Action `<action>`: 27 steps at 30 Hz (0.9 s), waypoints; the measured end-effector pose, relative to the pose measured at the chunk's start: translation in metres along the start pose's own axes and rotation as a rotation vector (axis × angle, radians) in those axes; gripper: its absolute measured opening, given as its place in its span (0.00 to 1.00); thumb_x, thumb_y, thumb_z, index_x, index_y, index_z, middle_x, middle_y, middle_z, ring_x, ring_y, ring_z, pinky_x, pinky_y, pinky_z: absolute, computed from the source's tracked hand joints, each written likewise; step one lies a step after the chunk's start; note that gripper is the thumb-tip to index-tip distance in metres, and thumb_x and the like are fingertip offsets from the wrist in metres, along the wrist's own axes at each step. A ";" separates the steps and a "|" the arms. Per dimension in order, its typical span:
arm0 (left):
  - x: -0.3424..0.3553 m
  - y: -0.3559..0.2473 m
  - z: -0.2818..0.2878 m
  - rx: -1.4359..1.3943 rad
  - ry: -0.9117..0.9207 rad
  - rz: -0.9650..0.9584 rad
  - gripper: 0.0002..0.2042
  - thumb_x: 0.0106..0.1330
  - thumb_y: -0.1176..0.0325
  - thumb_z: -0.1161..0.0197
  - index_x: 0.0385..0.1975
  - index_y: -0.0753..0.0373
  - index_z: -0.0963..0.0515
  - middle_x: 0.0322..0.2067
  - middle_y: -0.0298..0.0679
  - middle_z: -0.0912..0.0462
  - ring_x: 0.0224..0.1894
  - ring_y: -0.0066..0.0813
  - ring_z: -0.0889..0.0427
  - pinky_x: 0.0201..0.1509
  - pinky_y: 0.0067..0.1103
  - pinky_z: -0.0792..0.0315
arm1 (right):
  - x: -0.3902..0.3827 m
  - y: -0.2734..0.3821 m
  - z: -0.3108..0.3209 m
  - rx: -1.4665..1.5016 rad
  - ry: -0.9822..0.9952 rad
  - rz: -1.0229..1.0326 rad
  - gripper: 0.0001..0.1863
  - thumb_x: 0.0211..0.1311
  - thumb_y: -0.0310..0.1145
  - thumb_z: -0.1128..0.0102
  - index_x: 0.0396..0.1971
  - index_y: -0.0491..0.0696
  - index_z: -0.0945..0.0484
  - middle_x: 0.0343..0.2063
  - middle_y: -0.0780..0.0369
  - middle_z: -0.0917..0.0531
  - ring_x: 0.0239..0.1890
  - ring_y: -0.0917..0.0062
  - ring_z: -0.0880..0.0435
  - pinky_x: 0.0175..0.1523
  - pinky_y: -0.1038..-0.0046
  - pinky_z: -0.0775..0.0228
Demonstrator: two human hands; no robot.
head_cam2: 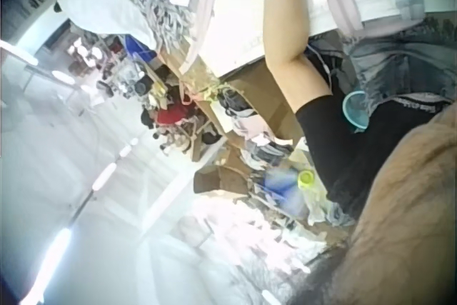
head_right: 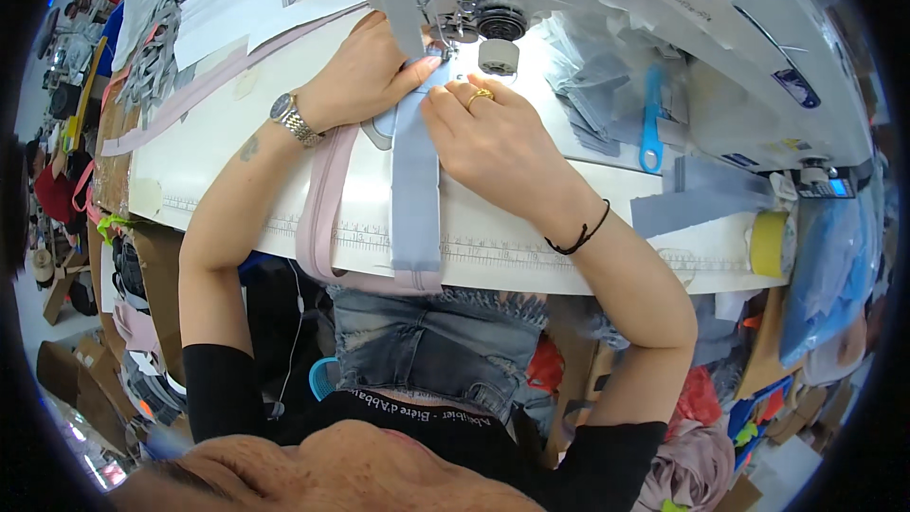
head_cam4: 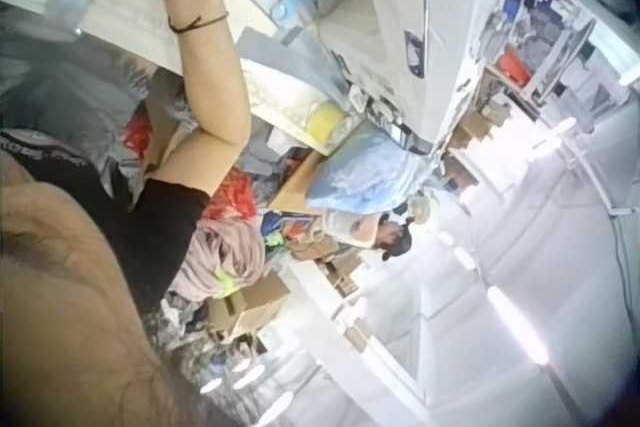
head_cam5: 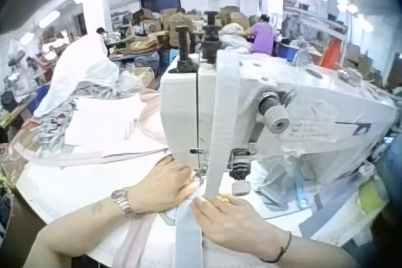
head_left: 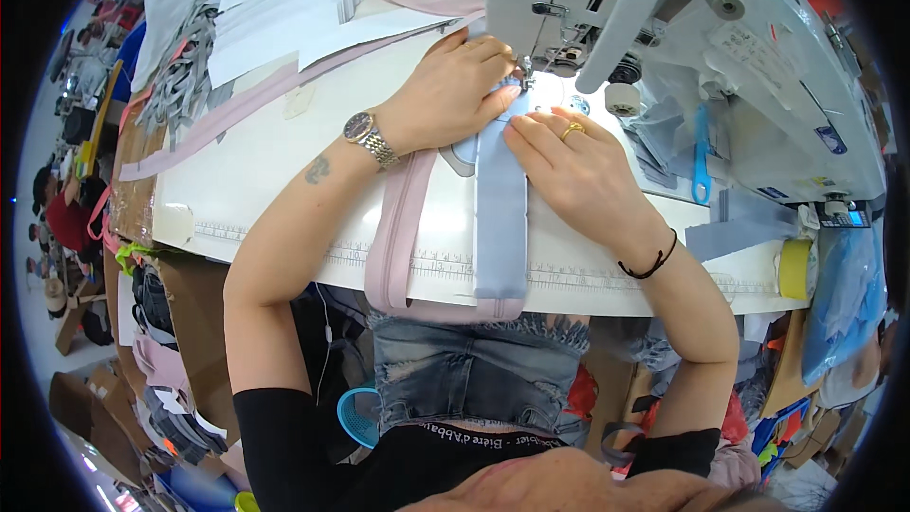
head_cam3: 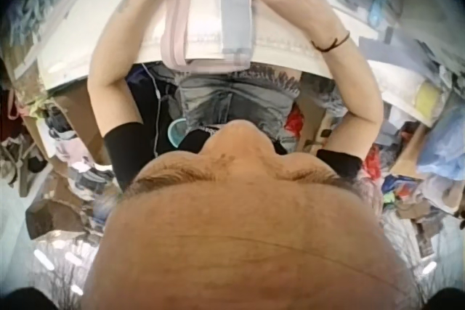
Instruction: The person aligns fabric strips and straps under a sewing machine needle, stitches them together repeatedly, and gathers the bundle of sewn pieces by hand.
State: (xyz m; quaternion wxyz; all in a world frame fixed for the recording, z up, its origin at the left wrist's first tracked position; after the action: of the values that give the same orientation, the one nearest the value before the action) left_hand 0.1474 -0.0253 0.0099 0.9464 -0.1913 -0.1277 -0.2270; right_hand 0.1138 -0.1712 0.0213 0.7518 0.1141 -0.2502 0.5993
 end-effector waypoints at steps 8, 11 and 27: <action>-0.011 -0.011 0.002 0.179 -0.148 -0.060 0.14 0.69 0.61 0.41 0.43 0.68 0.21 0.47 0.43 0.20 0.58 0.36 0.25 0.68 0.43 0.39 | -0.004 0.005 0.008 0.024 0.044 0.049 0.16 0.49 0.28 0.40 0.41 0.40 0.19 0.44 0.59 0.18 0.47 0.70 0.16 0.57 0.66 0.23; -0.032 -0.041 0.013 0.332 -0.234 -0.287 0.12 0.65 0.66 0.38 0.42 0.67 0.21 0.45 0.43 0.19 0.54 0.36 0.21 0.62 0.37 0.30 | -0.012 0.024 0.017 0.045 0.061 0.148 0.16 0.48 0.27 0.39 0.40 0.39 0.18 0.44 0.58 0.17 0.47 0.70 0.16 0.56 0.66 0.23; -0.029 -0.027 0.016 0.182 -0.213 -0.185 0.13 0.61 0.65 0.33 0.41 0.66 0.20 0.46 0.42 0.18 0.52 0.38 0.20 0.52 0.29 0.24 | -0.008 0.041 0.016 0.010 0.044 0.225 0.18 0.50 0.29 0.40 0.42 0.40 0.18 0.44 0.54 0.15 0.47 0.67 0.15 0.53 0.67 0.22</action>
State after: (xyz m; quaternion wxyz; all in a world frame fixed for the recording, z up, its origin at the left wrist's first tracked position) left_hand 0.1068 -0.0301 0.0232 0.9160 -0.1150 -0.2642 -0.2790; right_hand 0.0697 -0.1752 0.0256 0.6845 0.0758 -0.2418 0.6836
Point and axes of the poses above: each hand's wrist, its own x-axis towards the middle knuckle, its own z-axis out of the back of the hand, y = z × x, the point moved 6 cm from there along x, towards the middle knuckle
